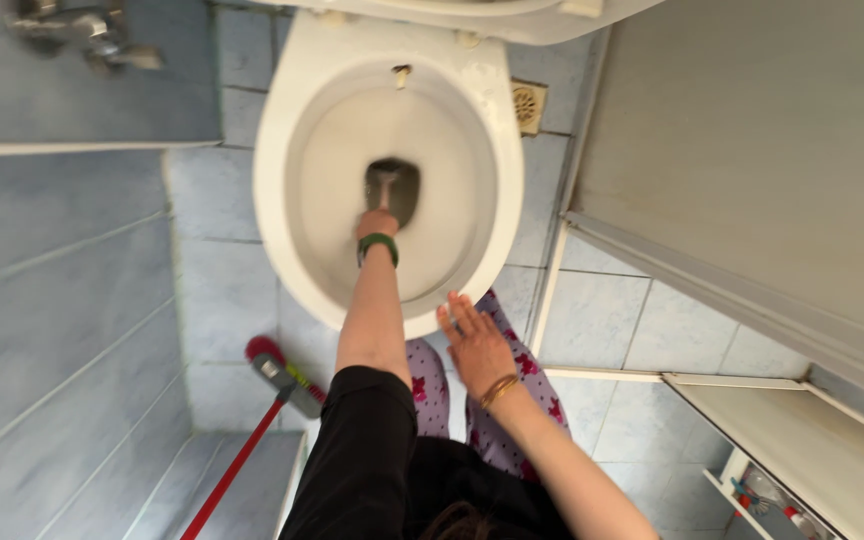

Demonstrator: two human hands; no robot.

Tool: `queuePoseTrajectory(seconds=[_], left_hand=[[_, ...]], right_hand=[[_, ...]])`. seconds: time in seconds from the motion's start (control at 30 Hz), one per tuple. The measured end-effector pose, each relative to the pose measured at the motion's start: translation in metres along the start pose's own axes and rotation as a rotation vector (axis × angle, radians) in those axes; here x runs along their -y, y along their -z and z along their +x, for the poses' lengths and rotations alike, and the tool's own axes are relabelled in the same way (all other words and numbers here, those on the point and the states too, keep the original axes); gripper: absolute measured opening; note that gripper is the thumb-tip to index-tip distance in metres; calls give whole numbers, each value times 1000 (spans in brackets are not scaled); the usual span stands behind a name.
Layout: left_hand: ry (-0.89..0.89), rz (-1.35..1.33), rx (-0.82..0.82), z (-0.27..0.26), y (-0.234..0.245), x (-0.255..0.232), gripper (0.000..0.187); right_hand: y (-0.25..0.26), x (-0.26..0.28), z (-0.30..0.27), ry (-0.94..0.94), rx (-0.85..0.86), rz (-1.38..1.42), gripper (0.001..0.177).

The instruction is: The person is cleaning the toilet bowl with a brush and rinsing it with water from a bucket.

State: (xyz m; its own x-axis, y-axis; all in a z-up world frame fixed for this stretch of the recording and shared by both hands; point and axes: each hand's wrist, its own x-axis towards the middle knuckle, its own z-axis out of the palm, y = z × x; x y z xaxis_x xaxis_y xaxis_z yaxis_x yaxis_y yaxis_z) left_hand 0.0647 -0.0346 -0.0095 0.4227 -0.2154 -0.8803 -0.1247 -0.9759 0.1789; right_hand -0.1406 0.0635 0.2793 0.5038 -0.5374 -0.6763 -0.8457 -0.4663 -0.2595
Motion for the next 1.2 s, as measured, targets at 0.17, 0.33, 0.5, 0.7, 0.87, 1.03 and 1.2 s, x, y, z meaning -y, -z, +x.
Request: queuePoseTrajectory(seconds=[0.17,0.33,0.5,0.7,0.87,1.03,1.2], left_hand=[[-172,549,-119,-108,53,-14,26],[-335,769,-200,-189,84,20,22],[-502,603,-461,-302,139,16,36],[-460,362,-433,-334,140,44,36],[-369,325,-374,-336,137,55,35],[-387,239,-388,-377,154,67,38],[-429,227,-505,-388,166,83,46]], right_hand=[[18,5,-14,-8,21,25,73],[20,8,-65,13,-118,93,70],[16,3,-128,-15,-132,177,57],[2,-29,-174,-62,71,147,52],[27,-71,-173,-32,52,80,53],[74,-91,-144,-10,6,19,50],[158,-49,-63,45,-128,157,44]])
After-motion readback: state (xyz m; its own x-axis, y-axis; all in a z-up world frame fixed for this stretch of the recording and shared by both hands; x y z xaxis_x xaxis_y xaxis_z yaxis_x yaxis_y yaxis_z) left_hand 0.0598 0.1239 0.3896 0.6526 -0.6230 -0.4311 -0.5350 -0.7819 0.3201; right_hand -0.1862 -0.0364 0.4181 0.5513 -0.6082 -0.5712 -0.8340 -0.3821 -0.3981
